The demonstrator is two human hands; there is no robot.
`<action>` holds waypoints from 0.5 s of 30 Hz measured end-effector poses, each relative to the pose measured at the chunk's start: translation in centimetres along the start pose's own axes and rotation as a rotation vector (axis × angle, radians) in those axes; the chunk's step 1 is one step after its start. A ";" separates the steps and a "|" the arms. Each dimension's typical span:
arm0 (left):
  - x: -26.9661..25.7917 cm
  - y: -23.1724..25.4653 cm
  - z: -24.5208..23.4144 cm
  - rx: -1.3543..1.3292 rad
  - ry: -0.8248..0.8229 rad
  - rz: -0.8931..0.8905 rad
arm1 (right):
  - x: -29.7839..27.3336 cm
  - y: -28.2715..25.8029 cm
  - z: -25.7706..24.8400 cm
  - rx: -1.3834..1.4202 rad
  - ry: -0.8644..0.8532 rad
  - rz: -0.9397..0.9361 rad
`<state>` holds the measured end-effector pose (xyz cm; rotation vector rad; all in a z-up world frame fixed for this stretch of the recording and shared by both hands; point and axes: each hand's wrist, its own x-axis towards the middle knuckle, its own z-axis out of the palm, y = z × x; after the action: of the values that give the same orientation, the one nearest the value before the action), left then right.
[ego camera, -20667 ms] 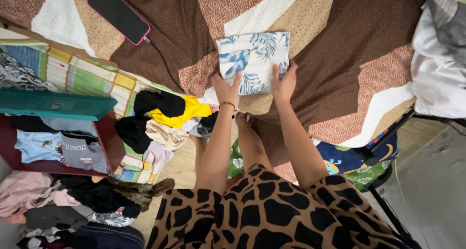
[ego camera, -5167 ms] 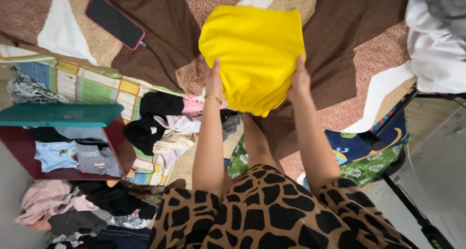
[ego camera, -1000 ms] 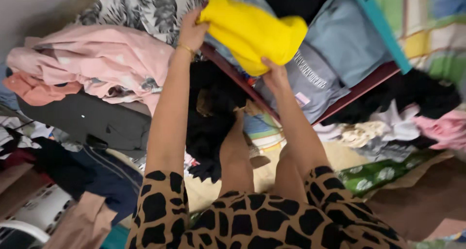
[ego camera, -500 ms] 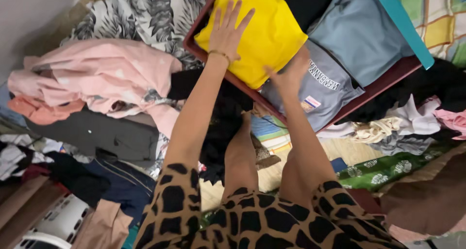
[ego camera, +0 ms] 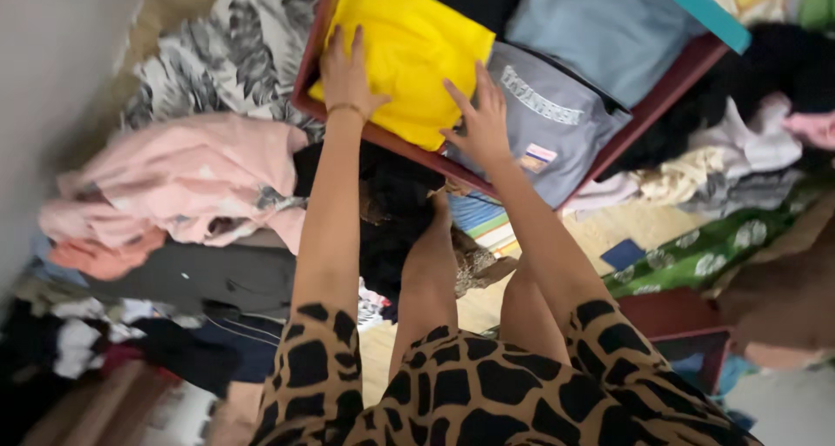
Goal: The person folds a patterned top, a yellow garment, and a white item by hand on a bed before placing them into drawers.
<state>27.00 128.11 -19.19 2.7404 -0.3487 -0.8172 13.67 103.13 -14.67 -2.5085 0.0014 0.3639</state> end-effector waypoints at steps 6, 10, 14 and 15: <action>-5.9 8.3 -4.4 -0.214 0.076 0.150 | -7.5 -1.7 -7.8 0.311 0.220 0.379; -10.8 16.2 -7.0 -0.573 0.033 0.412 | -11.0 -0.8 -10.2 0.706 0.433 0.579; -14.5 22.5 -9.0 -0.553 -0.050 0.534 | -14.7 1.5 -9.5 0.828 0.551 0.550; -15.2 23.8 -9.2 -0.547 -0.058 0.560 | -15.5 2.2 -9.3 0.908 0.537 0.596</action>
<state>16.15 111.96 3.27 1.9725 -0.7360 -0.7013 0.95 94.78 -4.64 -1.5770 0.9208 -0.0975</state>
